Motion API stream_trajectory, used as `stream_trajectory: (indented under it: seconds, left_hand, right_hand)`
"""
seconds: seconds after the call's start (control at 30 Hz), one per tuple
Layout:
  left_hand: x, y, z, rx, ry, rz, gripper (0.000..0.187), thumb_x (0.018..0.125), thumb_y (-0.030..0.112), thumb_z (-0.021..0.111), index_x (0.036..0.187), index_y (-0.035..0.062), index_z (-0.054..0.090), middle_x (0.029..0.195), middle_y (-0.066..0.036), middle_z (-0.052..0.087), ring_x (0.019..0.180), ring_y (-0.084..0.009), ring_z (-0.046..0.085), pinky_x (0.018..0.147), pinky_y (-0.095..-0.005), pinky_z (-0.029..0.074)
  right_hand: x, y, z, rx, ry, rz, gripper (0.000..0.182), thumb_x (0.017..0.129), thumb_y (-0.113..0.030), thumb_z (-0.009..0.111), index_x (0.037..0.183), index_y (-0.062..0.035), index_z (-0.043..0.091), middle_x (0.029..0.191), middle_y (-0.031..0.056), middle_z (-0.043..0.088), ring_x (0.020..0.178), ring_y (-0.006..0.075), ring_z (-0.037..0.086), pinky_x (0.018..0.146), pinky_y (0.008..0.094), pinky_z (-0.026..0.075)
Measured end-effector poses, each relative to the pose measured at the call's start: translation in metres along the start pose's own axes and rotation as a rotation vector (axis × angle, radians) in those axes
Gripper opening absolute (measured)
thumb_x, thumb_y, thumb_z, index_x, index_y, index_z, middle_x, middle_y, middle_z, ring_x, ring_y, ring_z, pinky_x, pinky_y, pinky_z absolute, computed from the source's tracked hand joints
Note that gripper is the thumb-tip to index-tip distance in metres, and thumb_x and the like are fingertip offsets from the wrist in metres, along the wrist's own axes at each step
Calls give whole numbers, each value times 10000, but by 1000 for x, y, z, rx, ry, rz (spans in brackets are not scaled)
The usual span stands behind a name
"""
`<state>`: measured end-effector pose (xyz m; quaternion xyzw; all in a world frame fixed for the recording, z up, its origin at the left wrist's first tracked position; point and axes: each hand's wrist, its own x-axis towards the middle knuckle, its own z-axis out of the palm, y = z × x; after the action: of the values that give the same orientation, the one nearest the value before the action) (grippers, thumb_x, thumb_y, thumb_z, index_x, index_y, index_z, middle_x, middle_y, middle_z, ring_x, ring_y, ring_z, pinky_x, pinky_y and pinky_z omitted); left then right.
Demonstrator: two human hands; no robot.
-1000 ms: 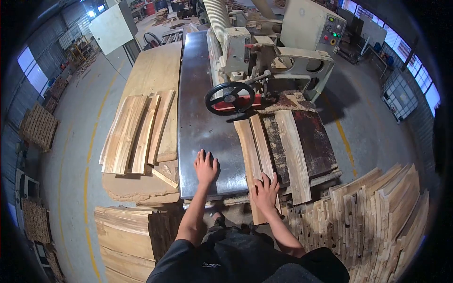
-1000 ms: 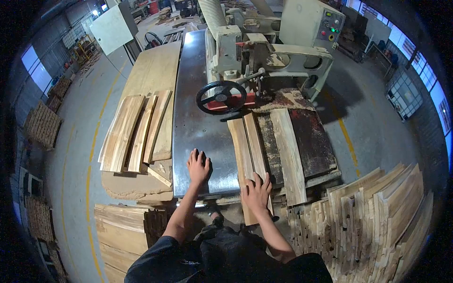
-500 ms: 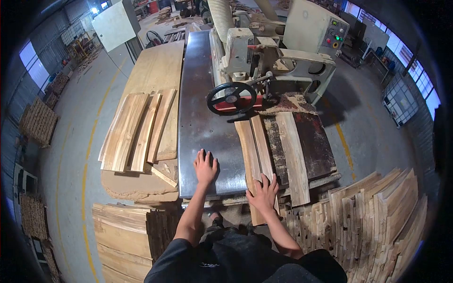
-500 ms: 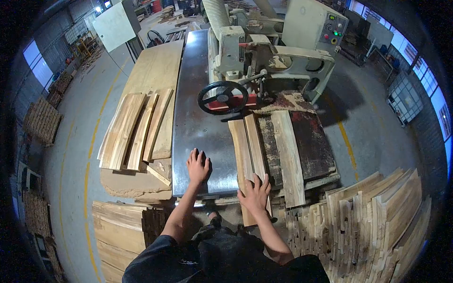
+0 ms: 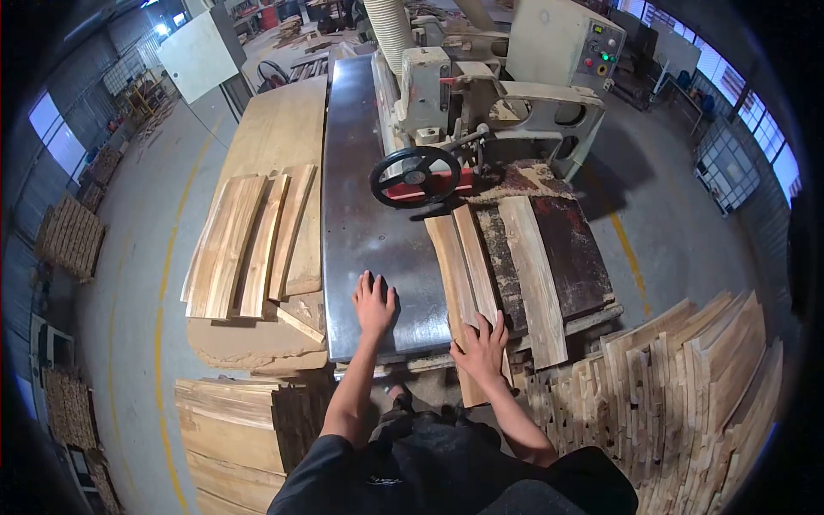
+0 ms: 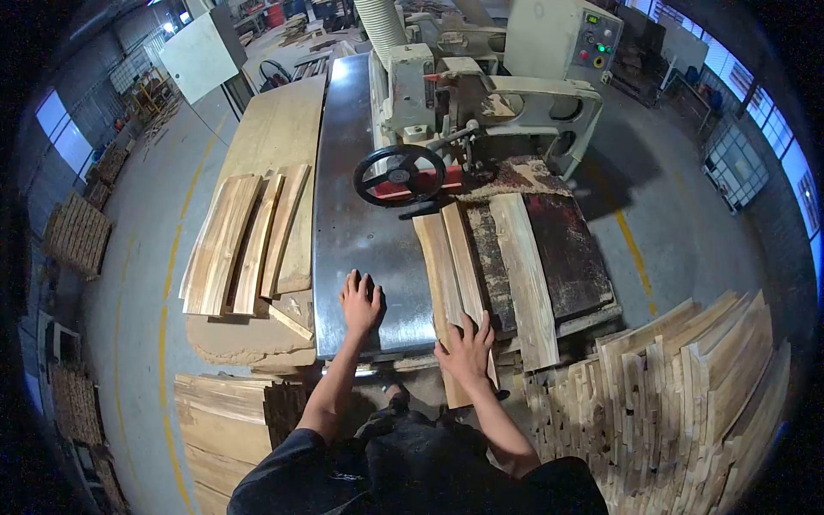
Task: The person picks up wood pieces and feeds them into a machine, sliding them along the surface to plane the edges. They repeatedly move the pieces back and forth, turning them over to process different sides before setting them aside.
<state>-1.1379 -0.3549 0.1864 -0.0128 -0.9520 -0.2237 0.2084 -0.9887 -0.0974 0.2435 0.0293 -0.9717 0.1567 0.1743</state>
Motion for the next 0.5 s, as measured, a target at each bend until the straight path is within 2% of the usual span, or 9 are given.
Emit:
stream_trajectory:
  seconds: [0.1,0.3,0.5]
  left_hand:
    - [1,1,-2,9,-2,1,496,954,360,658,1347,57,655,1548,-213,490,1457,-385,427,1170,-516,324]
    - [1,3,-4,-5,3,0,495,956,365,654,1345,60,657,1543,-216,495,1457,-386,426,1170,-516,323]
    - [1,2,-2,-3,0,0,497,958,368,652,1349,63,656,1547,-216,494,1456,-385,428,1170,-513,321]
  right_hand:
    - [-2,4,2,68,-34,20,532,819,-430,772,1222,-87,726,1452,169,478,1481,559,214,1132,731,266]
    - [-2,2,2,26,-49,21,501,797,-388,796,1196,-90,733,1429,157,497,1494,540,212,1131,734,265]
    - [-3,4,3,89,1,27,499,809,-408,772,1182,-79,735,1420,153,510,1484,541,228,1134,730,262]
